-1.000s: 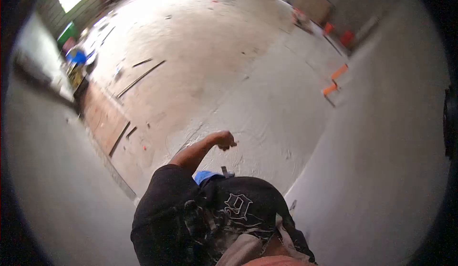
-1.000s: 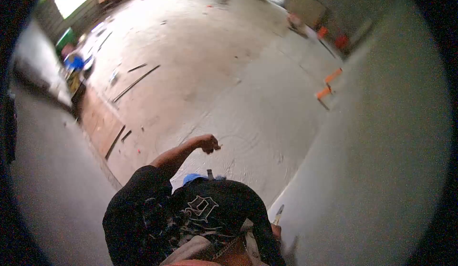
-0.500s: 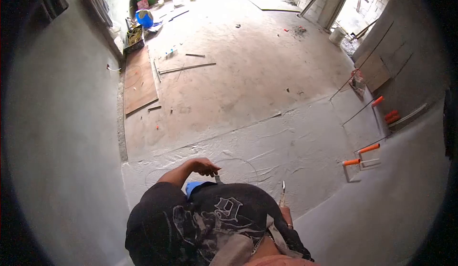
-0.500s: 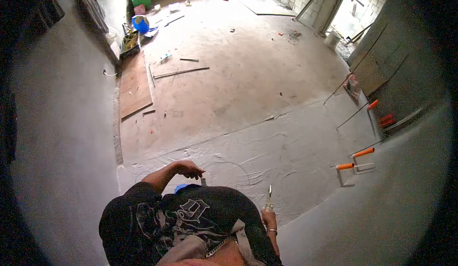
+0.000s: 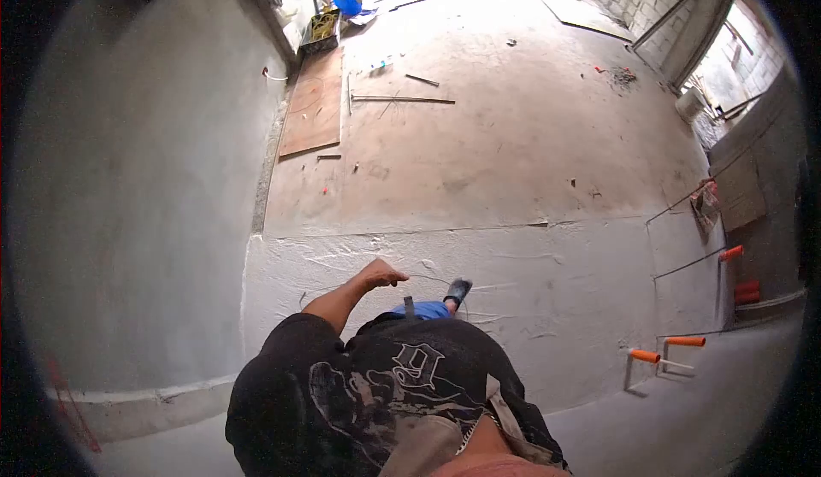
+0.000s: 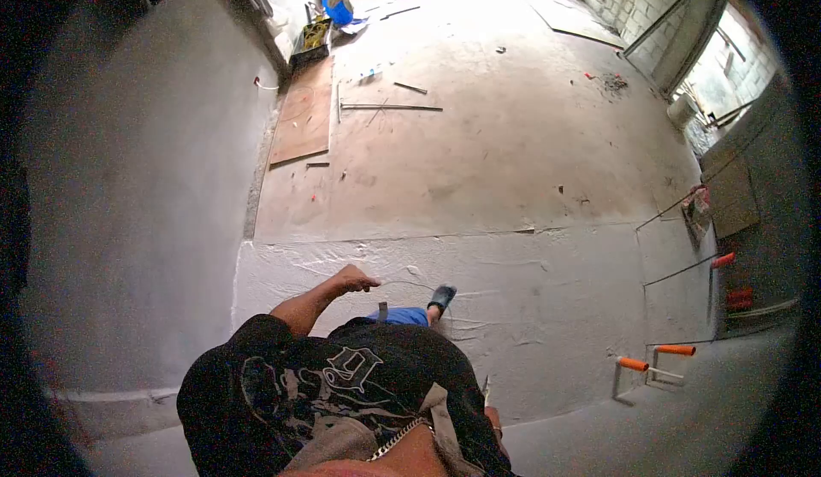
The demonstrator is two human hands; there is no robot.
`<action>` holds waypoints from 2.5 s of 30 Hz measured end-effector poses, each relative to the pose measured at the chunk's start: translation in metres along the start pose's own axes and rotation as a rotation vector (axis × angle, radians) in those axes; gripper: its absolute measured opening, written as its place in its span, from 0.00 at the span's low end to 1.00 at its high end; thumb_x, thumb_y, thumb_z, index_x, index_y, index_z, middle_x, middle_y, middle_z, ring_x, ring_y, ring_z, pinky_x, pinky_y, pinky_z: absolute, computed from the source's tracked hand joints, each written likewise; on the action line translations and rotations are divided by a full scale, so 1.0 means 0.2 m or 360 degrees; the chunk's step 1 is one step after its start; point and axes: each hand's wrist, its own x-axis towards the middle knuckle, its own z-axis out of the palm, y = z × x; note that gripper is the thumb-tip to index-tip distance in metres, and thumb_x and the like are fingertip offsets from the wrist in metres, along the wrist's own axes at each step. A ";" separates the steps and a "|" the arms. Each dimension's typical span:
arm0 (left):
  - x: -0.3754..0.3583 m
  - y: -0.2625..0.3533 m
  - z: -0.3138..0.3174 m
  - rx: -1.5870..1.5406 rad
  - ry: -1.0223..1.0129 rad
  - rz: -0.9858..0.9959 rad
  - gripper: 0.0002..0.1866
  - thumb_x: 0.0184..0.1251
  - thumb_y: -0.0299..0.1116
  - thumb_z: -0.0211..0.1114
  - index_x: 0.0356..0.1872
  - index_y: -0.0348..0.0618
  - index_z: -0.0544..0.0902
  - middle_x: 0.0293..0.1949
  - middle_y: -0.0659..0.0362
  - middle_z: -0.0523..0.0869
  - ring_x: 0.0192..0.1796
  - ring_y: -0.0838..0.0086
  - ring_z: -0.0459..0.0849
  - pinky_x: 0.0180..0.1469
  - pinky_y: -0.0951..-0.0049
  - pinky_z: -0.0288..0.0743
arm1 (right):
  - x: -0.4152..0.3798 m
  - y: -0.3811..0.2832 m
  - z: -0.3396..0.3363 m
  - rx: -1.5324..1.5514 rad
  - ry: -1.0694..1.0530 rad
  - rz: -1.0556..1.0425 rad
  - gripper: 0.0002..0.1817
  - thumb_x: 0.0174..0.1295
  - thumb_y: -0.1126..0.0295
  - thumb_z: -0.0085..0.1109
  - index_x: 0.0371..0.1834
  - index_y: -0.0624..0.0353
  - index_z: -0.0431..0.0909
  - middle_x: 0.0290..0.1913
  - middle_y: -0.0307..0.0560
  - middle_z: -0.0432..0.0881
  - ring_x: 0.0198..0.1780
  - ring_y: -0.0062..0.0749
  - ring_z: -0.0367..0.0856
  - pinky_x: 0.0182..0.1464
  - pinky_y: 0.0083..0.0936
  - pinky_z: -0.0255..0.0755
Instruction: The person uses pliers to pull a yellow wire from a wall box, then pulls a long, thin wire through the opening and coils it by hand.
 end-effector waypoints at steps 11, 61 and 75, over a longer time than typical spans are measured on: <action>0.91 0.32 -0.08 0.0101 0.0020 -0.0041 0.27 0.48 0.61 0.57 0.23 0.44 0.84 0.28 0.52 0.84 0.38 0.61 0.82 0.42 0.64 0.73 | 0.38 -0.93 -0.54 -0.0395 0.0040 -0.0257 0.19 0.49 0.59 0.60 0.27 0.70 0.77 0.22 0.50 0.79 0.22 0.34 0.78 0.26 0.33 0.71; 1.46 1.70 0.35 0.1203 0.0651 -0.0730 0.19 0.60 0.50 0.53 0.42 0.49 0.80 0.47 0.55 0.80 0.54 0.64 0.76 0.65 0.46 0.43 | 2.37 -0.95 -2.30 0.0142 -0.0257 -0.0008 0.16 0.47 0.65 0.60 0.29 0.71 0.77 0.21 0.48 0.79 0.20 0.34 0.79 0.24 0.31 0.74; 1.18 1.10 0.75 0.1889 -0.0436 -0.0844 0.24 0.52 0.55 0.61 0.40 0.45 0.80 0.48 0.53 0.79 0.52 0.60 0.76 0.50 0.60 0.71 | 2.80 -2.31 -2.70 -0.1184 0.0014 -0.1492 0.17 0.59 0.56 0.43 0.28 0.57 0.76 0.28 0.56 0.79 0.31 0.50 0.77 0.32 0.42 0.69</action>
